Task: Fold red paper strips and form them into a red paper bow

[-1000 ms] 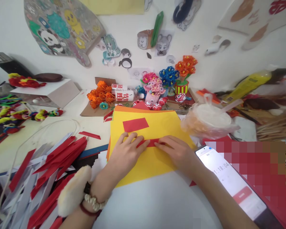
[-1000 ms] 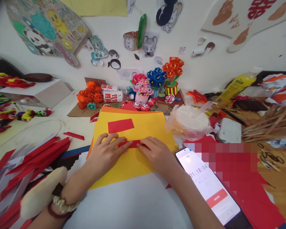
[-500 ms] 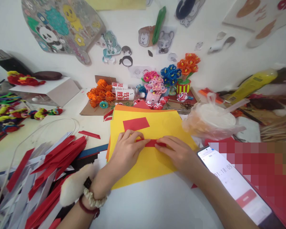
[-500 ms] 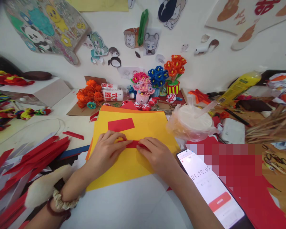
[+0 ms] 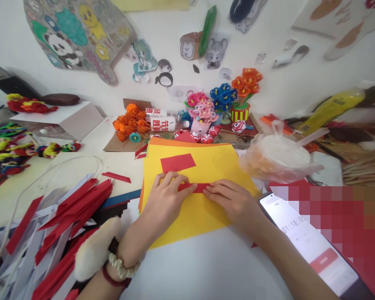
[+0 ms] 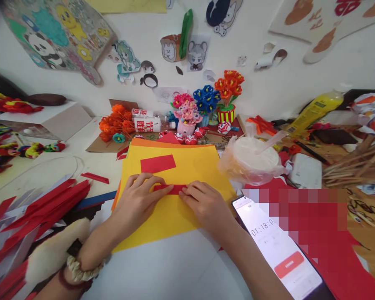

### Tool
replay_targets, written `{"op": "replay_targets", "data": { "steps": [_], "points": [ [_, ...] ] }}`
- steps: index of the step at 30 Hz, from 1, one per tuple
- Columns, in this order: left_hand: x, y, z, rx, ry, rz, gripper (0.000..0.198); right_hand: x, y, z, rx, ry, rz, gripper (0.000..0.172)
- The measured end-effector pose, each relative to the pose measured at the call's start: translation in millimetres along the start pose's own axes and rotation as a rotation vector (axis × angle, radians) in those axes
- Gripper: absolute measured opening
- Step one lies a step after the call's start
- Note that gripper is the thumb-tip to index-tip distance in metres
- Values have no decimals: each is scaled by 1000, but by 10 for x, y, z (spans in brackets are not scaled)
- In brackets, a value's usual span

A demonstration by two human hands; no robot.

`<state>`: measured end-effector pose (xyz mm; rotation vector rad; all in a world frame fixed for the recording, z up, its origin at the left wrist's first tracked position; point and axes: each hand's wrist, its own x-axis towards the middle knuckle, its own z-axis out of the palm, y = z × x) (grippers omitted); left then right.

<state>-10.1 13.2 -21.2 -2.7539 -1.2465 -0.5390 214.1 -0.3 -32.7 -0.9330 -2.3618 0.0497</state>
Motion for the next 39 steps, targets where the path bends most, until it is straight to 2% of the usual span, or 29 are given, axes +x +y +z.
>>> {"op": "replay_targets", "data": {
  "steps": [4,10,15,20,24,27,30,35,39],
  "points": [
    [6,12,-43,47,-16,15,36,-3,1,31,-20,14,5,28],
    [1,135,-166,237,-32,69,39,58,-52,16,-89,13,-9,29],
    [-18,171,-127,247,-35,83,38,59,-46,3,-15,3,52,31],
    [-29,154,-85,191,-46,52,38,-4,5,-14,128,111,199,35],
    [-33,169,-75,183,-44,42,37,0,-19,-55,12,263,340,34],
    [-31,178,-68,178,-22,55,37,8,-34,-52,-5,203,305,32],
    [-27,176,-69,171,-18,50,37,-6,-15,-37,6,107,299,39],
    [-26,167,-69,152,-22,29,38,-13,-59,-23,-98,98,250,53],
    [-29,177,-61,138,-13,29,39,26,-174,45,-219,19,142,47]
  ]
}}
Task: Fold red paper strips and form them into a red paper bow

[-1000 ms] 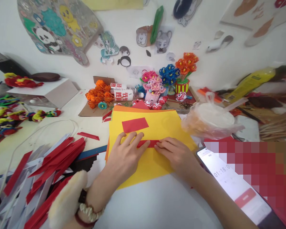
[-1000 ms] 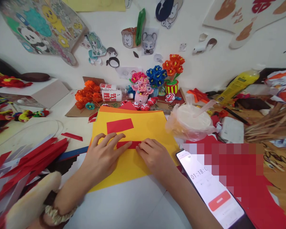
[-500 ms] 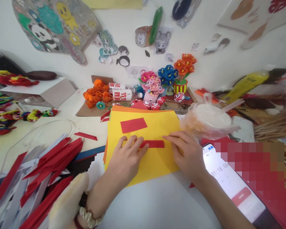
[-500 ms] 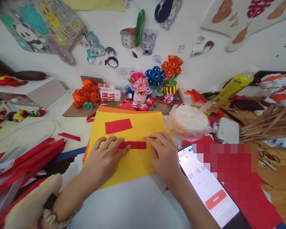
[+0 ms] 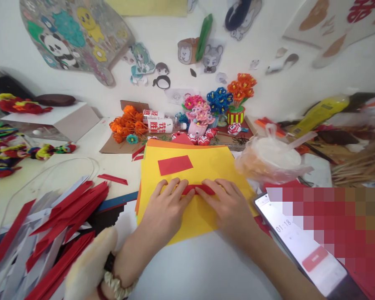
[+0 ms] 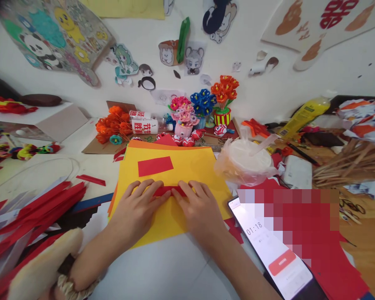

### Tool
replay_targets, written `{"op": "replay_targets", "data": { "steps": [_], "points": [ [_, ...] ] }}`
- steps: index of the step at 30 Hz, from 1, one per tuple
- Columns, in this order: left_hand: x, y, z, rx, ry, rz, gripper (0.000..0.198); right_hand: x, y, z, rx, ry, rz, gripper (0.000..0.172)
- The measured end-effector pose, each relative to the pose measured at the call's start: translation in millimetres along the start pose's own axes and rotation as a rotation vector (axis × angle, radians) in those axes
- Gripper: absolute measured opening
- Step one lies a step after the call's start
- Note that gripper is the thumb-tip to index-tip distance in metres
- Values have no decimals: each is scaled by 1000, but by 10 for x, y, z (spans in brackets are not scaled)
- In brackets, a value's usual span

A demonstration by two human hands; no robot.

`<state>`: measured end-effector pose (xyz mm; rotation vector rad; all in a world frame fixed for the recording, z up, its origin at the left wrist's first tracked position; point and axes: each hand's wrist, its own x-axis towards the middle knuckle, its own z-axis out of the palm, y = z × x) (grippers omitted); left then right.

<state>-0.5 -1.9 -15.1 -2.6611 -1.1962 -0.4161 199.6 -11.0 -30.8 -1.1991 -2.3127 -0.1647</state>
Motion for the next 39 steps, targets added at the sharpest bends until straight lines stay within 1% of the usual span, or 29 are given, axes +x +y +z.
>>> {"op": "replay_targets", "data": {
  "steps": [2,5,10,14,17,19,20,23,24,25,27,30,34,39],
  "points": [
    [-3,0,-2,1,3,-2,39,10,-27,29,-40,-24,-10,46],
    [-14,-22,-9,-15,-3,-24,40,17,-4,50,-78,-29,-7,47],
    [-47,-105,-31,-97,-43,-97,48,7,67,30,-88,-67,20,56],
    [-99,-269,-89,-120,-78,-140,58,-7,82,23,-65,-98,50,61],
    [-137,-415,-166,-105,-83,-147,57,-10,83,32,-41,-111,62,64],
    [-138,-451,-218,-88,-42,-132,49,-10,83,41,-30,-105,57,65],
    [-127,-437,-238,-80,6,-134,44,-10,84,46,-27,-100,56,65],
    [-53,-277,-246,-49,204,-186,35,-9,86,56,-17,-88,48,65],
    [-20,-202,-228,-35,237,-198,33,-8,87,57,-8,-81,42,64],
    [12,-130,-200,-23,218,-180,33,-7,87,57,1,-74,37,64],
    [65,-21,-128,0,109,-141,39,-4,87,54,16,-65,40,65],
    [99,17,-40,-9,-37,-106,47,0,87,46,19,-69,64,66],
    [90,-78,-31,11,-89,-108,48,-9,94,38,35,-96,69,68],
    [-6,-219,-106,31,-128,-142,50,-26,104,23,27,-120,102,73]
  ]
}}
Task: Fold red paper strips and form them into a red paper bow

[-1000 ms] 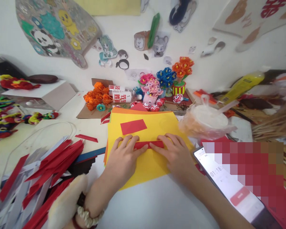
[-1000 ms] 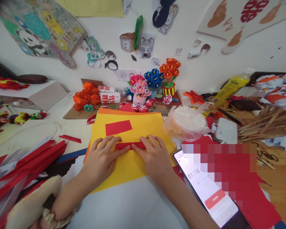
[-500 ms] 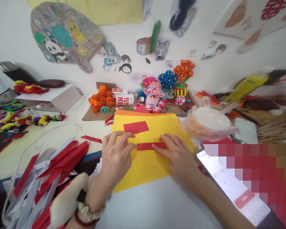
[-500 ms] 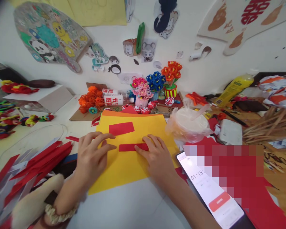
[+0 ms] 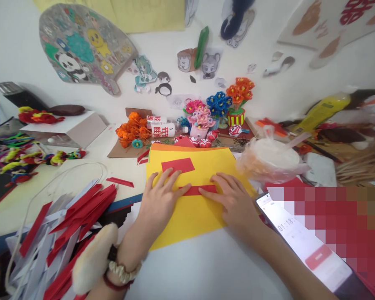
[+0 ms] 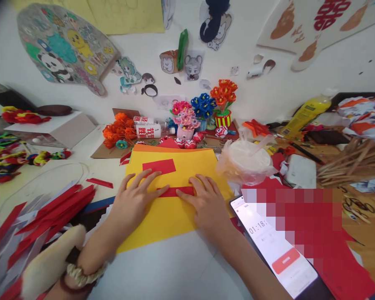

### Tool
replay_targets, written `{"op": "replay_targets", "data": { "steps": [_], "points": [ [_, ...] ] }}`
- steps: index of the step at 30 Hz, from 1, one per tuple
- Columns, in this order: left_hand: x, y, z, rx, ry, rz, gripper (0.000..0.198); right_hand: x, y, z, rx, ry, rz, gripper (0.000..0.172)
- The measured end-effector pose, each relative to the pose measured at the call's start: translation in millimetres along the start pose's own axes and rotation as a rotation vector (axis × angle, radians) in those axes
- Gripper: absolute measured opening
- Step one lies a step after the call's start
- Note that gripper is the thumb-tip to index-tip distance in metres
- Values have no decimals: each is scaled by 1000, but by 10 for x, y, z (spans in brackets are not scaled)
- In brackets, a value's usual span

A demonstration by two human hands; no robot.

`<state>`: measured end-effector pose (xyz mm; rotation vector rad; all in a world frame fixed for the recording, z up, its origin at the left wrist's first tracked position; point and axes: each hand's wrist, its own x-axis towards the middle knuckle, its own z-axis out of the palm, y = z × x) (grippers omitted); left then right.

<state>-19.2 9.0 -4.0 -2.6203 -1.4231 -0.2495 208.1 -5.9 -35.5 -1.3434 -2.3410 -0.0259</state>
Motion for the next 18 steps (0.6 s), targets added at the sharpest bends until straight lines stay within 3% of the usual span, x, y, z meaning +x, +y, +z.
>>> {"op": "replay_targets", "data": {
  "steps": [5,8,11,18],
  "points": [
    [-107,-63,-91,33,-9,-82,53,10,-2,-2,18,-41,13,75],
    [-79,12,-104,54,83,-136,43,16,-2,24,43,-21,16,75],
    [-5,132,-50,22,143,-113,48,15,-6,52,76,20,12,72],
    [52,210,78,-68,-9,-54,55,28,-55,77,124,91,44,66]
  ]
}}
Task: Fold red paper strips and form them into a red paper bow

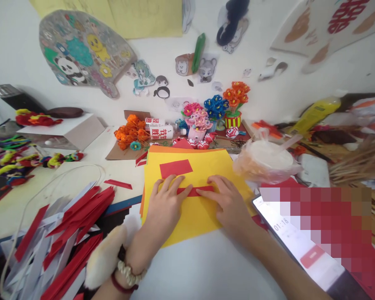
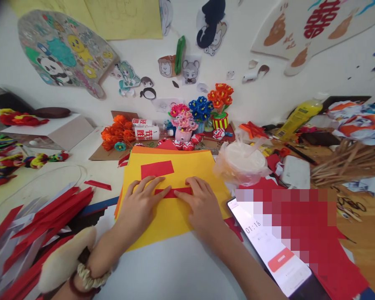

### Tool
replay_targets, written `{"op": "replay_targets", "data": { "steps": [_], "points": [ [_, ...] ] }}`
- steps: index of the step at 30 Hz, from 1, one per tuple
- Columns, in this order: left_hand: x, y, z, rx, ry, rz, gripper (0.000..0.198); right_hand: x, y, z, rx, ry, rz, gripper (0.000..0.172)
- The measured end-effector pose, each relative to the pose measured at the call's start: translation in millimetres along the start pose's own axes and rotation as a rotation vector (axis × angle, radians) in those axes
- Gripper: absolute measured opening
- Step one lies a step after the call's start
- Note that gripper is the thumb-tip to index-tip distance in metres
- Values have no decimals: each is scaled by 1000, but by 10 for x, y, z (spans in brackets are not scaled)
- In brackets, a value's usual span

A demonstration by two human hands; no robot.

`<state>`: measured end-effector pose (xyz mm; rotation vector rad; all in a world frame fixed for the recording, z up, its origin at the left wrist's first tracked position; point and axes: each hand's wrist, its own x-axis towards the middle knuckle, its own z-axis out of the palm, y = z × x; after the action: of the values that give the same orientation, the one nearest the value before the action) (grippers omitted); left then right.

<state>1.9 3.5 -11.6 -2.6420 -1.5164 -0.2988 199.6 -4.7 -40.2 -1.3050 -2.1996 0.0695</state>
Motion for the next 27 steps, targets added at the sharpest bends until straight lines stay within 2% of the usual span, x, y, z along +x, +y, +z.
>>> {"op": "replay_targets", "data": {
  "steps": [3,8,16,19,22,27],
  "points": [
    [-8,-23,5,-16,-1,1,57,29,-46,12,-67,15,-12,66],
    [-15,-6,12,7,-2,-4,53,74,-111,-3,-239,-89,-72,63],
    [-31,10,-4,16,-12,-52,52,22,-27,-208,-402,-139,136,62],
    [-32,14,-4,-3,-7,-53,51,3,-37,-212,-406,-119,142,62],
    [-33,10,3,-29,15,-45,51,-21,-30,-188,-393,-75,160,54],
    [-30,-22,33,-74,35,-35,54,-56,59,-150,-272,116,212,45]
  ]
}}
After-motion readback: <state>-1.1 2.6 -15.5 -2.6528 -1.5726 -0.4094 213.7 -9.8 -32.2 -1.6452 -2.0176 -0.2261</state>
